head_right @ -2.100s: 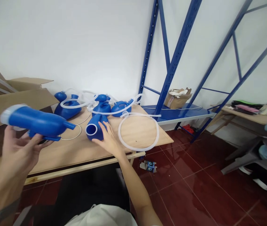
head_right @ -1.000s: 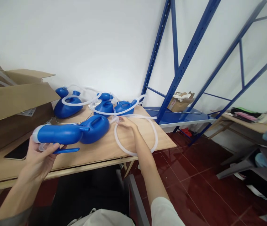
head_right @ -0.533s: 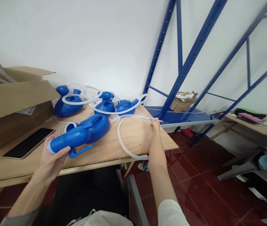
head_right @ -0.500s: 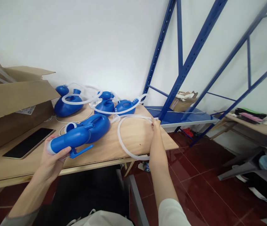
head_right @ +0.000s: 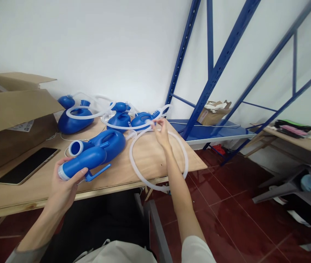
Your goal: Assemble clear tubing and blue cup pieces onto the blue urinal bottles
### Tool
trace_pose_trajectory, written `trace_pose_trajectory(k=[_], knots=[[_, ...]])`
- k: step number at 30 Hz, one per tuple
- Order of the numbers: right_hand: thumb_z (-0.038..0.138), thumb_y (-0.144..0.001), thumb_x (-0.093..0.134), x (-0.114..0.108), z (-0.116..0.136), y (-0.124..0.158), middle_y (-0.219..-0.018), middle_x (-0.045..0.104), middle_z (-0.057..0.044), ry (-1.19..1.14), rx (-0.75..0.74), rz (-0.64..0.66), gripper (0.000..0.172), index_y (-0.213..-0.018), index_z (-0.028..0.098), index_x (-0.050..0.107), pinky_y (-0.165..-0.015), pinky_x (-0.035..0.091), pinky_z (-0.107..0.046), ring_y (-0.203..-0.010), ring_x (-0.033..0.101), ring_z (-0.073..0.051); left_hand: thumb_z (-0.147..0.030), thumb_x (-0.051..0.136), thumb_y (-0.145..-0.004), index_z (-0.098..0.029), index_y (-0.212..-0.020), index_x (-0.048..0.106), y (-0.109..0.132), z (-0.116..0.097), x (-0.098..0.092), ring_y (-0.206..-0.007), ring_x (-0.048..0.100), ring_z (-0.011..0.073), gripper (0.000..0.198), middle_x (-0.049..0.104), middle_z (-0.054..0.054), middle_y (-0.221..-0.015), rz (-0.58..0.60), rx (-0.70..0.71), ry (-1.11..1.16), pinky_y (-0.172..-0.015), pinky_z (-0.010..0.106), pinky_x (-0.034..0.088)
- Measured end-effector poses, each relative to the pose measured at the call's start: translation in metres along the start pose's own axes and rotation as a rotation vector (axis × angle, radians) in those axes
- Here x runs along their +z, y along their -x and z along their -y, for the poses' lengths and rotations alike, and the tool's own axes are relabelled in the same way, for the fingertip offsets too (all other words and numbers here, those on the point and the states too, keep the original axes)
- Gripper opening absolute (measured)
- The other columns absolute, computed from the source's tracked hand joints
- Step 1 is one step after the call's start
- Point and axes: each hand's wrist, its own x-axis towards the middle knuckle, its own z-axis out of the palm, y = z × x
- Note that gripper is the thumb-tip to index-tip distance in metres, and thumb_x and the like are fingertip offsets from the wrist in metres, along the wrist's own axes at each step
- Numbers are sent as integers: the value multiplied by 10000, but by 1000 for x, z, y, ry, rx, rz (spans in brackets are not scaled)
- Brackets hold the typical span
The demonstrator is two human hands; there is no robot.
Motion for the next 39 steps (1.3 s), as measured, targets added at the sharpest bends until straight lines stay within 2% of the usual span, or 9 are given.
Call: trace_pose_trajectory(k=[4, 7, 12, 17, 22, 27, 30, 34, 39], knots=[[470, -1004, 642, 46, 28, 33, -1116, 649, -99, 158, -322, 317, 281, -1141, 226, 654, -977, 559, -416, -1058, 658, -249, -375, 995, -500, -258, -1135, 550, 2, -4, 0, -920, 618, 167, 784, 561, 21, -1161, -5, 88, -93, -676, 237, 574], [431, -1068, 531, 70, 33, 50, -1126, 675, -137, 294, -532, 507, 295, -1159, 202, 693, -908, 565, -404, -1045, 672, -264, -396, 983, -536, -258, -1148, 563, -1, -9, -4, -971, 607, 179, 755, 565, 23, -1166, -49, 171, -176, -718, 238, 560], [478, -1084, 490, 86, 24, 61, -986, 760, -147, 420, -783, 583, 386, -1115, 165, 715, -819, 547, -381, -934, 720, -263, -422, 974, -530, -257, -1124, 558, -9, -13, -13, -939, 618, 193, 744, 587, 29, -1149, -51, 174, -260, -714, 271, 564], [465, -1105, 443, 82, 21, 63, -979, 778, -150, 498, -841, 574, 414, -1114, 158, 721, -780, 528, -352, -895, 729, -242, -441, 959, -524, -254, -1070, 558, -9, -20, -16, -883, 639, 207, 703, 621, 32, -1119, 53, 177, -386, -682, 304, 584], [435, -1112, 448, 75, 33, 60, -941, 764, -137, 539, -882, 607, 390, -1144, 149, 710, -757, 492, -333, -867, 714, -228, -493, 934, -540, -262, -1026, 551, 0, -33, -12, -915, 677, 244, 660, 662, 41, -1117, 78, 205, -432, -677, 332, 601], [512, -1106, 459, 75, 56, 59, -937, 763, -86, 576, -904, 718, 440, -1286, 182, 688, -632, 414, -276, -782, 706, -181, -519, 954, -490, -256, -979, 572, 2, -43, -8, -891, 697, 277, 674, 694, 75, -1099, 123, 235, -423, -591, 332, 592], [552, -1097, 454, 75, 72, 60, -900, 766, -58, 577, -915, 701, 460, -1226, 189, 705, -584, 360, -268, -747, 705, -166, -502, 969, -469, -257, -968, 569, 2, -46, -7, -798, 691, 250, 685, 690, 57, -1046, 119, 242, -424, -546, 324, 584], [485, -1127, 416, 70, 98, 62, -885, 766, -66, 567, -934, 684, 426, -1124, 165, 696, -595, 353, -279, -767, 711, -167, -526, 973, -470, -254, -957, 568, 6, -51, -4, -655, 649, 200, 689, 656, 32, -966, 111, 212, -340, -474, 309, 558], [456, -1146, 363, 54, 132, 64, -887, 763, -69, 583, -939, 698, 418, -1141, 166, 664, -612, 333, -286, -785, 706, -176, -545, 963, -522, -263, -952, 565, 13, -54, -9, -823, 680, 256, 650, 661, 51, -1003, 95, 262, -361, -573, 328, 579]])
